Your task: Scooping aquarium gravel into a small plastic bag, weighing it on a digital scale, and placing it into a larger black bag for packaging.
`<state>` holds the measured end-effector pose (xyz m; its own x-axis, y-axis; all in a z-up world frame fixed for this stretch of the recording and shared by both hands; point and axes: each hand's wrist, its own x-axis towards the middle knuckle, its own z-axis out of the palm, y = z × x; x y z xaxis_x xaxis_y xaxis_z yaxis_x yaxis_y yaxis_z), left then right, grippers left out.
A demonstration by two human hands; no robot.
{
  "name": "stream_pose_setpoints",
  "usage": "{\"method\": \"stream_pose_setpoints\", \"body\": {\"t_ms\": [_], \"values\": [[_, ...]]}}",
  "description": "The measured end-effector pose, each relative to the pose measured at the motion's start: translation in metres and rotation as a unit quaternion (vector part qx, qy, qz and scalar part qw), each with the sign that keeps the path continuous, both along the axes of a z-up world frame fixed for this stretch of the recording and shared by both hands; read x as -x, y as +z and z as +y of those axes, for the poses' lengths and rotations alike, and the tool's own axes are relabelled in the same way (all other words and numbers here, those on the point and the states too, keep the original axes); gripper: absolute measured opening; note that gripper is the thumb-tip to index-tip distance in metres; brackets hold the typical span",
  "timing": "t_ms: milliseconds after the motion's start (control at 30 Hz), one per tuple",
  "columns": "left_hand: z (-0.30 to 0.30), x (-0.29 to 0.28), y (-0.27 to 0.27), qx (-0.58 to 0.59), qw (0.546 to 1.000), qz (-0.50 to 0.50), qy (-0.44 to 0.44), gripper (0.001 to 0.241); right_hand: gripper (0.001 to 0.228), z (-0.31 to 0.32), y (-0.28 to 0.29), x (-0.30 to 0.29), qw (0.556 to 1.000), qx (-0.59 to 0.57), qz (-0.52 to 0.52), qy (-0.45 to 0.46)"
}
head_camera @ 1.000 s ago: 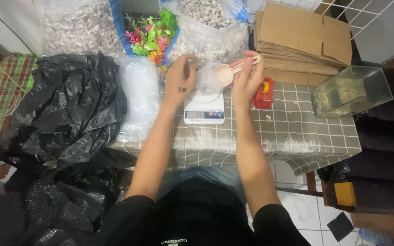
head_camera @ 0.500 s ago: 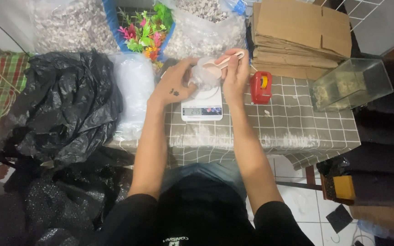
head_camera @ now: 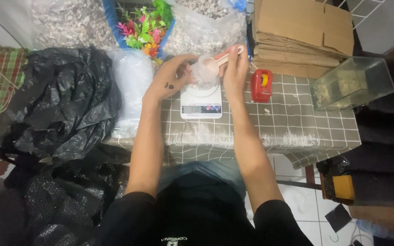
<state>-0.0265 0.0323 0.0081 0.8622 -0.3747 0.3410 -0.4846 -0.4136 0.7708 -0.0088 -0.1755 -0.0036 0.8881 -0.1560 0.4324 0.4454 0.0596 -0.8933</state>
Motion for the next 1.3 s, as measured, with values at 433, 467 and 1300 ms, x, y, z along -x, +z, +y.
{"method": "stream_pose_setpoints", "body": {"t_ms": [433, 467, 1300], "values": [[0.001, -0.001, 0.000, -0.013, 0.998, -0.043, -0.035, 0.043, 0.016, -0.016, -0.006, -0.015, 0.957, -0.242, 0.147, -0.063], [0.000, 0.002, 0.004, -0.008, 0.999, -0.036, -0.024, 0.039, 0.019, -0.018, -0.008, -0.015, 0.954, -0.259, 0.129, -0.076], [-0.009, 0.005, -0.004, 0.113, 0.974, -0.160, 0.116, 0.045, 0.025, 0.002, 0.072, -0.017, 0.965, 0.148, -0.213, -0.040]]}}
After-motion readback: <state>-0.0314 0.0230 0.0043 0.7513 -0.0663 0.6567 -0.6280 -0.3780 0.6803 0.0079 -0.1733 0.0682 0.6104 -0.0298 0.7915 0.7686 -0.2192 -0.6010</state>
